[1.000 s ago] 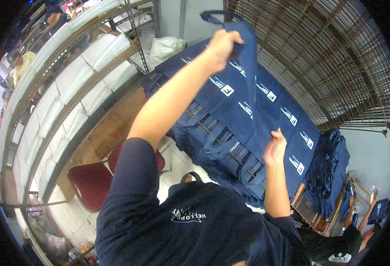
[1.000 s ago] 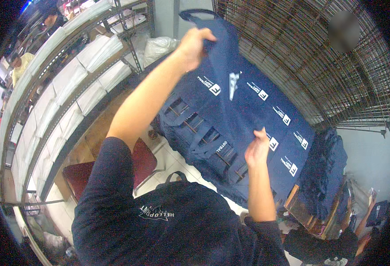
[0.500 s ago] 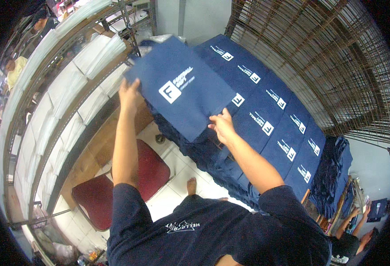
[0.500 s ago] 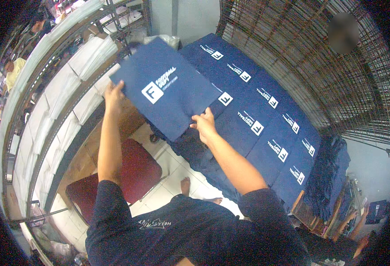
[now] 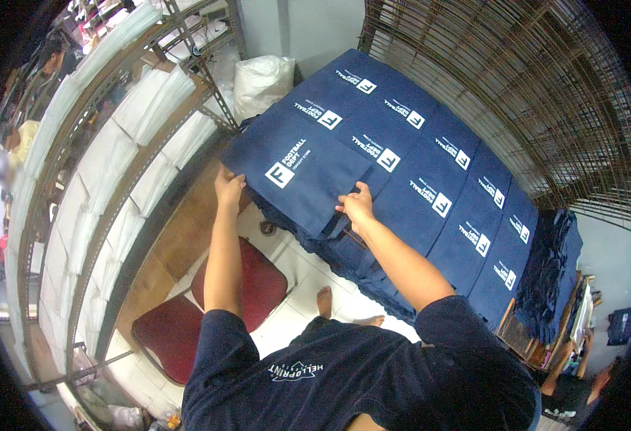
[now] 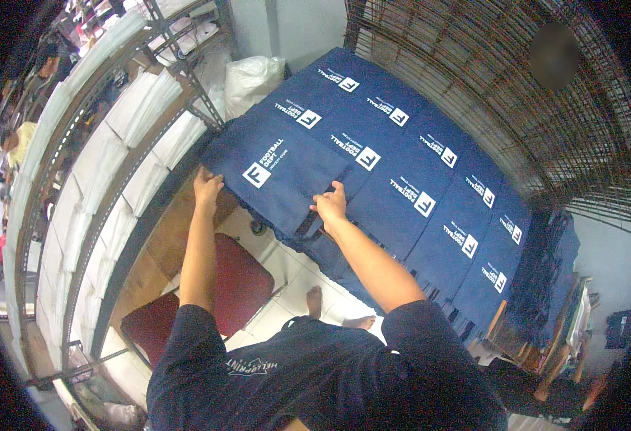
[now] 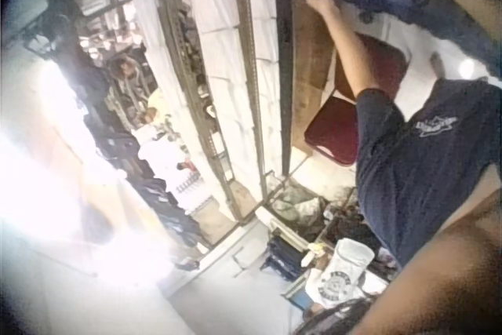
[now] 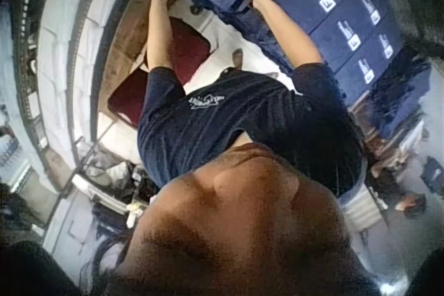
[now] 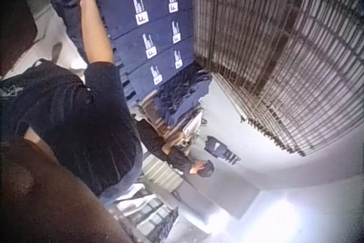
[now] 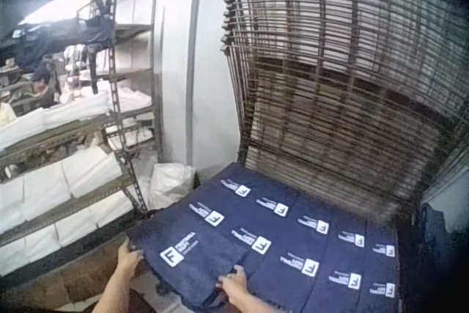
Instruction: The person repeatedly picks up folded blue tote bags from a pile and places them onto a metal drying rack, stacking them in neat rows. A coworker is visible across the table also handling similar bags.
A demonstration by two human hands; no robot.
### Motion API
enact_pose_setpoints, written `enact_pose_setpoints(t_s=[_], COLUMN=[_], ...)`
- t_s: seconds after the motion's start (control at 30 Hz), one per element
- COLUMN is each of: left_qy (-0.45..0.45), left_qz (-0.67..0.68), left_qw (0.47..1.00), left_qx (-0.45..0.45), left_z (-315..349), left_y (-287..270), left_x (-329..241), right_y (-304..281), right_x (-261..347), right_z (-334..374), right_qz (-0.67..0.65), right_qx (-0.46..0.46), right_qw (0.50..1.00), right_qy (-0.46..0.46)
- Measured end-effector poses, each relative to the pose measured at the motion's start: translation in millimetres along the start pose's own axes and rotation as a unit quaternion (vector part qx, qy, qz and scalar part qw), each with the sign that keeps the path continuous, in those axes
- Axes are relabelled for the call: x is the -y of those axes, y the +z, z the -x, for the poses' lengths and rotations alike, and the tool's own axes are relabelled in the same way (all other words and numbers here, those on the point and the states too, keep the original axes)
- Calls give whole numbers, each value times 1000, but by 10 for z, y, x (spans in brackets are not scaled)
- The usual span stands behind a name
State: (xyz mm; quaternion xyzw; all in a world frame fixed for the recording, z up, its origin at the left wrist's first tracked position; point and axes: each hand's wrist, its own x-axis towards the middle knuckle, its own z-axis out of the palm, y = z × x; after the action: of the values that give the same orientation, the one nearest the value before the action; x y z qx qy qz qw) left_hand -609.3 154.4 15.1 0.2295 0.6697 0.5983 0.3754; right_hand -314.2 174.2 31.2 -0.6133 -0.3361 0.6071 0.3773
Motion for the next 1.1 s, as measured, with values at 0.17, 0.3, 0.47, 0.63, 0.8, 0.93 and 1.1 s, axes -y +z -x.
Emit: enact_pose_setpoints(t_s=[0.17,0.3,0.47,0.63,0.8,0.93,1.1], left_qy=[-8,-13,-16,-2,92,139,102], left_qz=[-10,3,-14,-29,-102,-184,-363], left_qw=[1000,1000,1000,999,987,972,925], left_qx=[-9,-17,-23,-34,-86,-42,-42], left_z=[-58,-80,-118,-233,57,598,1817], left_y=[31,72,73,62,24,-151,-1499], left_x=[58,80,151,248,133,13,-243], right_y=[5,-14,-87,-661,-1793,-3019,-4408], right_x=[26,-59,-1,82,239,190,-124], right_z=[-35,-110,-28,254,632,1145,2723], right_qz=[21,30,90,46,-17,-72,-26], right_qx=[-17,-32,-39,-24,-104,-235,-450], right_qw=[1000,999,995,995,986,949,867], right_qy=[8,1,-28,-87,-126,-196,-211])
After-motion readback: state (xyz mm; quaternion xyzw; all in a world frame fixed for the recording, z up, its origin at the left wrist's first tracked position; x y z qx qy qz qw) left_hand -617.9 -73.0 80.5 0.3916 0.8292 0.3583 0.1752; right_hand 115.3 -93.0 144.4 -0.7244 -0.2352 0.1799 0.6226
